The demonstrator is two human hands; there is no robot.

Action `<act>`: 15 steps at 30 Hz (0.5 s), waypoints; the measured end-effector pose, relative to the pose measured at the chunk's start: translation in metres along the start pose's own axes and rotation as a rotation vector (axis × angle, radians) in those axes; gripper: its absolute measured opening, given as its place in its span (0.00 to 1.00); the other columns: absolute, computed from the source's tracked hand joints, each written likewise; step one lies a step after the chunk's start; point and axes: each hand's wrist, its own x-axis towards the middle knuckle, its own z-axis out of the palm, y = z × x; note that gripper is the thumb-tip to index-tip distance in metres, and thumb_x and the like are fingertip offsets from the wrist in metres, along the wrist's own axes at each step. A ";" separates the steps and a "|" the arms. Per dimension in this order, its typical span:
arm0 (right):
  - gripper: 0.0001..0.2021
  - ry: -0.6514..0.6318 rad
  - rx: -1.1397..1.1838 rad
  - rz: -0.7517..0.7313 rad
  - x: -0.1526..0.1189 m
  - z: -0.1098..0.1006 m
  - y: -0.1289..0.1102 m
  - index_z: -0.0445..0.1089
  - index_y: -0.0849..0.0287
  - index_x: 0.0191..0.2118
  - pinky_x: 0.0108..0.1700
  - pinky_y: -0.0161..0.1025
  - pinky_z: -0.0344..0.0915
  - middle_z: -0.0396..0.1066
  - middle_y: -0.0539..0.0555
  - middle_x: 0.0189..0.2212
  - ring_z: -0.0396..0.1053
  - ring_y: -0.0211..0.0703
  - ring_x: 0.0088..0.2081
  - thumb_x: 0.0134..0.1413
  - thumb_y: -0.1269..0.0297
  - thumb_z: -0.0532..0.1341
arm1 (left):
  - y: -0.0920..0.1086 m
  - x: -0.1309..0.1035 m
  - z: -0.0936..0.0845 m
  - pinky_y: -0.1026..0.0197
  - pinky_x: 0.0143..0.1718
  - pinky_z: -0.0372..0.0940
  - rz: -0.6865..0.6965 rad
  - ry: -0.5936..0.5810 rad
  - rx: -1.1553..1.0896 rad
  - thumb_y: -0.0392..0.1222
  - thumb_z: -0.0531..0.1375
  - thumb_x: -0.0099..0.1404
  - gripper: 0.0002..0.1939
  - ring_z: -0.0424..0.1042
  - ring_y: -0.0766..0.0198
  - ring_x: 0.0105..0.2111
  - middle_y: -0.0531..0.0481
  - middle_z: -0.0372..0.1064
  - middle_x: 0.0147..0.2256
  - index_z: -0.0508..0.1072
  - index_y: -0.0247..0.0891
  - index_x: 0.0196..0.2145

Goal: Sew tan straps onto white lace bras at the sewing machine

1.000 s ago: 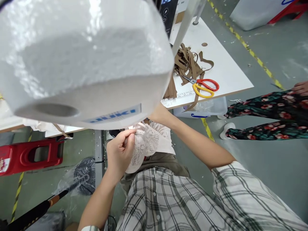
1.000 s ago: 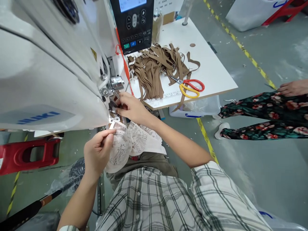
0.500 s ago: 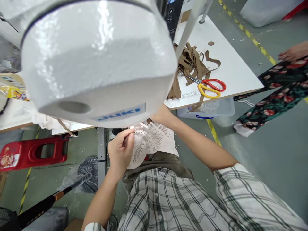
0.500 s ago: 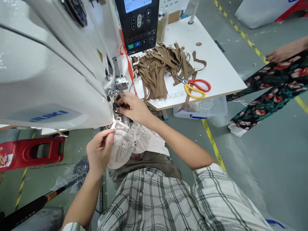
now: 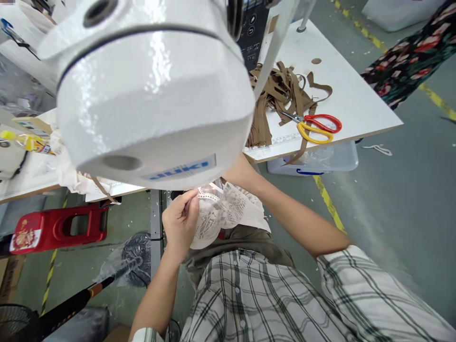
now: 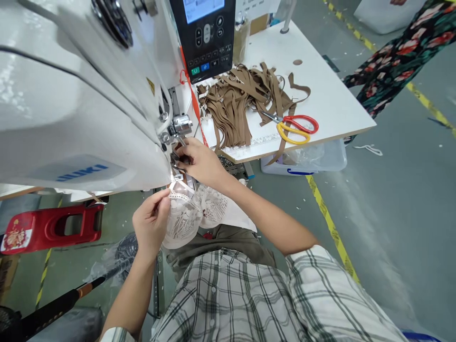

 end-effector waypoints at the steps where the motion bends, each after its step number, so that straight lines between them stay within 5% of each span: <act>1: 0.04 0.003 -0.005 0.012 -0.001 0.000 0.000 0.69 0.59 0.31 0.40 0.43 0.64 0.70 0.56 0.40 0.68 0.46 0.38 0.52 0.65 0.59 | 0.001 0.001 0.000 0.64 0.37 0.68 0.008 -0.001 0.002 0.40 0.58 0.69 0.11 0.76 0.63 0.36 0.46 0.79 0.39 0.79 0.39 0.44; 7: 0.06 -0.023 -0.027 -0.014 -0.004 -0.007 0.004 0.66 0.57 0.30 0.37 0.41 0.64 0.66 0.52 0.32 0.64 0.42 0.32 0.55 0.62 0.58 | 0.003 0.005 0.004 0.67 0.27 0.61 0.110 -0.006 0.006 0.38 0.59 0.69 0.10 0.66 0.70 0.24 0.53 0.70 0.25 0.80 0.39 0.43; 15: 0.02 -0.020 -0.088 -0.033 0.003 -0.005 0.010 0.67 0.56 0.32 0.36 0.42 0.67 0.66 0.53 0.33 0.65 0.44 0.33 0.54 0.65 0.58 | 0.006 0.011 0.004 0.66 0.30 0.63 0.089 -0.021 0.079 0.38 0.58 0.69 0.10 0.71 0.68 0.28 0.52 0.75 0.29 0.81 0.41 0.42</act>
